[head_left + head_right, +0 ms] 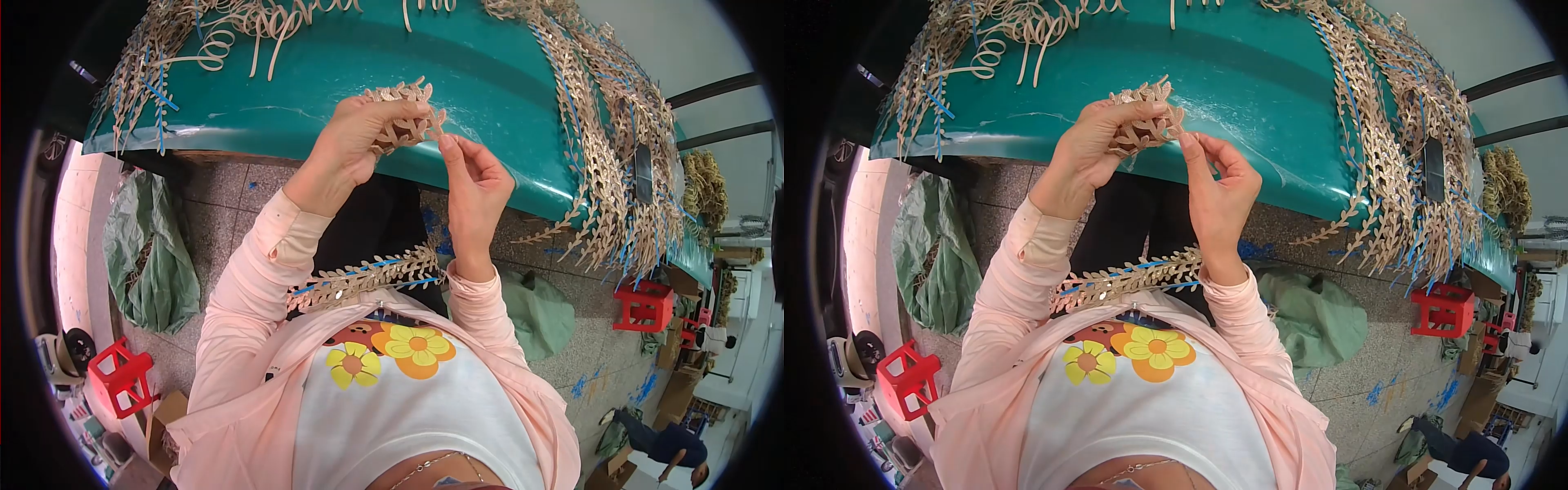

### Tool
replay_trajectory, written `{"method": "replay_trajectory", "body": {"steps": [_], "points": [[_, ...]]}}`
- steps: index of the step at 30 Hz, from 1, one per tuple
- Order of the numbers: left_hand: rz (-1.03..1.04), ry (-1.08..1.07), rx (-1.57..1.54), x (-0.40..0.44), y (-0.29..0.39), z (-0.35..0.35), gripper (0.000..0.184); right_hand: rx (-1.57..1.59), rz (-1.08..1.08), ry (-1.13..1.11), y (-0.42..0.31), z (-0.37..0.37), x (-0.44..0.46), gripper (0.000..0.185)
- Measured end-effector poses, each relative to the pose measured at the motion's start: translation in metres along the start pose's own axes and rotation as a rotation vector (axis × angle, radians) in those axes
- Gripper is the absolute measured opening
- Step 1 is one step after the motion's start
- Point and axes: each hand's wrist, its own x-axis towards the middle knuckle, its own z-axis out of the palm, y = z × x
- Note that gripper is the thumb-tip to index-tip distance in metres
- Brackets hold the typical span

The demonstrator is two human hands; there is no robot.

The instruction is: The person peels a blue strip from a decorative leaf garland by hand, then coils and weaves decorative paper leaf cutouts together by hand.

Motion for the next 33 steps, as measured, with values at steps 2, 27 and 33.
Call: {"method": "replay_trajectory", "body": {"steps": [2,27,33], "points": [[-0.011,0.004,-0.012,-0.001,0.000,0.001,0.015,0.027,0.030,0.009,-0.002,0.002,-0.002,0.019],[0.062,0.030,0.032,0.002,0.022,-0.009,0.020,-0.285,-0.124,0.015,-0.002,-0.004,-0.007,0.016],[0.039,0.057,-0.010,0.008,0.021,-0.013,0.019,-0.205,-0.150,-0.028,0.004,-0.005,-0.007,0.013]]}}
